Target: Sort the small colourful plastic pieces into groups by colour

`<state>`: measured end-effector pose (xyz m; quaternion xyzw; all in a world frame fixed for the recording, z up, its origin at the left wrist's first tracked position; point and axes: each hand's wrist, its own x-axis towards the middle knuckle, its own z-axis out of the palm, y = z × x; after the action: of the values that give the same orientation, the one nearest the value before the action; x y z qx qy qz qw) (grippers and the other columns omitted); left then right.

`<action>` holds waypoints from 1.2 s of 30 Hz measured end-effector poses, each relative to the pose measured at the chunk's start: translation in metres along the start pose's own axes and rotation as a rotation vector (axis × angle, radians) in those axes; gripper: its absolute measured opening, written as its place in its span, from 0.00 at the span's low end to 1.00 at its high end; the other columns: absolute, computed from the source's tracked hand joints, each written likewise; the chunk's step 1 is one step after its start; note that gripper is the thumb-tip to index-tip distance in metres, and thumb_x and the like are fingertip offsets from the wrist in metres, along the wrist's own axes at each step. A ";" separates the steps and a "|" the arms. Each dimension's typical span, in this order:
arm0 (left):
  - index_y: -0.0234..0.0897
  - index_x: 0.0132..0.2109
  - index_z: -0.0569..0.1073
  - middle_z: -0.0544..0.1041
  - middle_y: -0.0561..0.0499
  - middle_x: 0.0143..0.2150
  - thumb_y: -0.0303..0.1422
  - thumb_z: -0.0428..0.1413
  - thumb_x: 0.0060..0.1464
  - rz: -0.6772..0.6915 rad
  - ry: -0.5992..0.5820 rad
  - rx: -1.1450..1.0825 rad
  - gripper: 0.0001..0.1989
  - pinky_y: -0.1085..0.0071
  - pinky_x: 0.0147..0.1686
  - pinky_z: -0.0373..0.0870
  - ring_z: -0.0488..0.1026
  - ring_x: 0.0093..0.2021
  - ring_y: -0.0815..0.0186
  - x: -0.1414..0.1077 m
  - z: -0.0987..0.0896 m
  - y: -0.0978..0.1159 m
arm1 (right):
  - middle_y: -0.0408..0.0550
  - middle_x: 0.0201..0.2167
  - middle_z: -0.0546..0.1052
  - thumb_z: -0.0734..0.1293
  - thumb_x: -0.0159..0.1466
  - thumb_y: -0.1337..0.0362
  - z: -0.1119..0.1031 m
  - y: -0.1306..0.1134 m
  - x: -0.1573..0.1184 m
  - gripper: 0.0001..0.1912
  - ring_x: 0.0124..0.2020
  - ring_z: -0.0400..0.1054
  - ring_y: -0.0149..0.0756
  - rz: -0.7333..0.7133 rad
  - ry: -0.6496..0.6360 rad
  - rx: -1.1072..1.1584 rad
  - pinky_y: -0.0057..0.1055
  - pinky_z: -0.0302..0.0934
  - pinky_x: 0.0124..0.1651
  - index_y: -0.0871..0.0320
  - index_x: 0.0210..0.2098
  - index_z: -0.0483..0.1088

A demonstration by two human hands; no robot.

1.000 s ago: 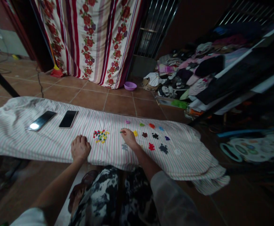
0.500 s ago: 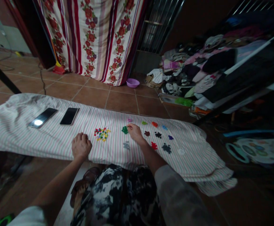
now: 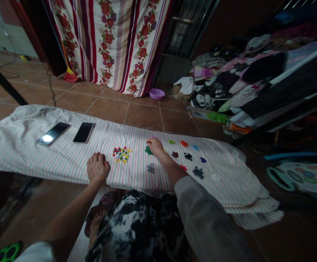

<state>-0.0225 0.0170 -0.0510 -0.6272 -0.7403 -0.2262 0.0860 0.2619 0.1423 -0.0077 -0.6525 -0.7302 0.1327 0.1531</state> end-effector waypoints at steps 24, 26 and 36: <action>0.33 0.47 0.72 0.71 0.36 0.55 0.29 0.48 0.53 -0.012 -0.034 -0.076 0.15 0.53 0.55 0.59 0.63 0.58 0.50 0.000 -0.001 0.000 | 0.50 0.40 0.80 0.61 0.53 0.81 0.010 0.015 0.007 0.19 0.45 0.73 0.37 -0.031 -0.107 0.001 0.31 0.64 0.50 0.58 0.36 0.77; 0.33 0.47 0.72 0.71 0.36 0.55 0.28 0.48 0.53 -0.014 -0.032 -0.088 0.15 0.52 0.55 0.59 0.63 0.59 0.50 0.000 0.000 0.000 | 0.49 0.40 0.80 0.61 0.52 0.82 0.010 0.017 0.006 0.19 0.45 0.73 0.36 -0.038 -0.097 0.026 0.31 0.63 0.51 0.58 0.34 0.77; 0.32 0.46 0.72 0.71 0.36 0.54 0.29 0.48 0.54 -0.013 -0.036 -0.039 0.14 0.54 0.54 0.60 0.64 0.58 0.51 0.001 -0.003 0.001 | 0.51 0.40 0.79 0.59 0.52 0.81 0.018 0.021 0.001 0.21 0.44 0.73 0.36 -0.035 -0.019 0.088 0.30 0.63 0.50 0.59 0.38 0.76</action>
<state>-0.0217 0.0166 -0.0479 -0.6278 -0.7413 -0.2298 0.0590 0.2743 0.1462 -0.0323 -0.6309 -0.7364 0.1684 0.1771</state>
